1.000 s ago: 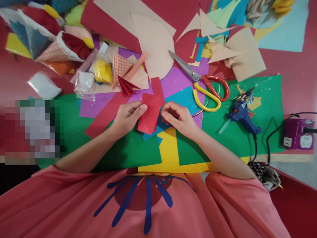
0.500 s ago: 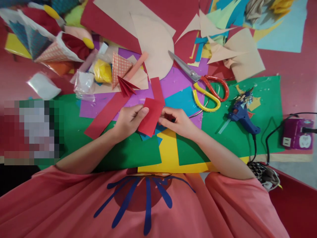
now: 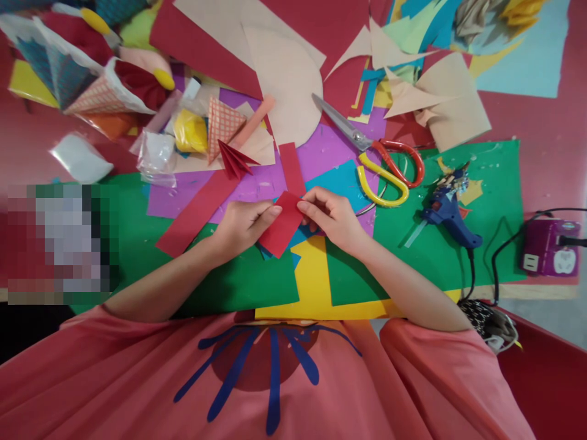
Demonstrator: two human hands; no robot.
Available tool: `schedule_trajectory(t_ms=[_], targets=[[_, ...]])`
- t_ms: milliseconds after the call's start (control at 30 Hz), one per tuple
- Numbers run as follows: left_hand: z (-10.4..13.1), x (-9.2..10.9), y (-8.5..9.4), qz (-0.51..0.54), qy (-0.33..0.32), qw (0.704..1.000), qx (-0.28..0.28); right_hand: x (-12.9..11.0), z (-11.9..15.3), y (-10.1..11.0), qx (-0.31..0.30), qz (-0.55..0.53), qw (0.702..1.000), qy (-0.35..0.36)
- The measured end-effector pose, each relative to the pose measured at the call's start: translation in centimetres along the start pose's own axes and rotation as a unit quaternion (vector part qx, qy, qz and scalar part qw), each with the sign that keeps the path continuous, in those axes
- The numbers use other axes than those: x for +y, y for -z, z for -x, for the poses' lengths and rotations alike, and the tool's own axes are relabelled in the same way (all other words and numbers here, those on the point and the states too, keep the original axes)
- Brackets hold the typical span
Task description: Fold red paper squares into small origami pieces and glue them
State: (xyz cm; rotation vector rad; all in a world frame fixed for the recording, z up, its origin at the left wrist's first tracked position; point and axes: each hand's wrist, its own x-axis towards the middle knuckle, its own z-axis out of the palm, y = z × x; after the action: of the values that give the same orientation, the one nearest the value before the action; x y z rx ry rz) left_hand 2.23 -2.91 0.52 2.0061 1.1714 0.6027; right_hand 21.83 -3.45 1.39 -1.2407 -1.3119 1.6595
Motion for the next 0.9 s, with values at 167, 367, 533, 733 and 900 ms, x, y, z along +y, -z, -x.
schedule_trajectory(t_ms=[167, 367, 533, 733, 900], targets=[[-0.35, 0.39, 0.22, 0.058, 0.012, 0.998, 0.003, -0.02, 0.05, 0.17, 0.032, 0.022, 0.999, -0.009], [-0.43, 0.56, 0.62, 0.103, 0.020, 0.994, -0.038, -0.07, -0.09, 0.33, 0.077, 0.014, 0.997, -0.015], [-0.36, 0.35, 0.58, 0.100, 0.010, 0.994, -0.044, -0.18, -0.13, 0.28, 0.078, -0.004, 0.996, -0.031], [-0.54, 0.29, 0.69, 0.125, 0.019, 0.991, -0.032, -0.30, -0.20, 0.29, 0.037, -0.022, 0.999, 0.026], [-0.58, 0.35, 0.67, 0.152, 0.022, 0.988, -0.029, -0.04, -0.26, 0.41, 0.033, -0.033, 0.999, 0.018]])
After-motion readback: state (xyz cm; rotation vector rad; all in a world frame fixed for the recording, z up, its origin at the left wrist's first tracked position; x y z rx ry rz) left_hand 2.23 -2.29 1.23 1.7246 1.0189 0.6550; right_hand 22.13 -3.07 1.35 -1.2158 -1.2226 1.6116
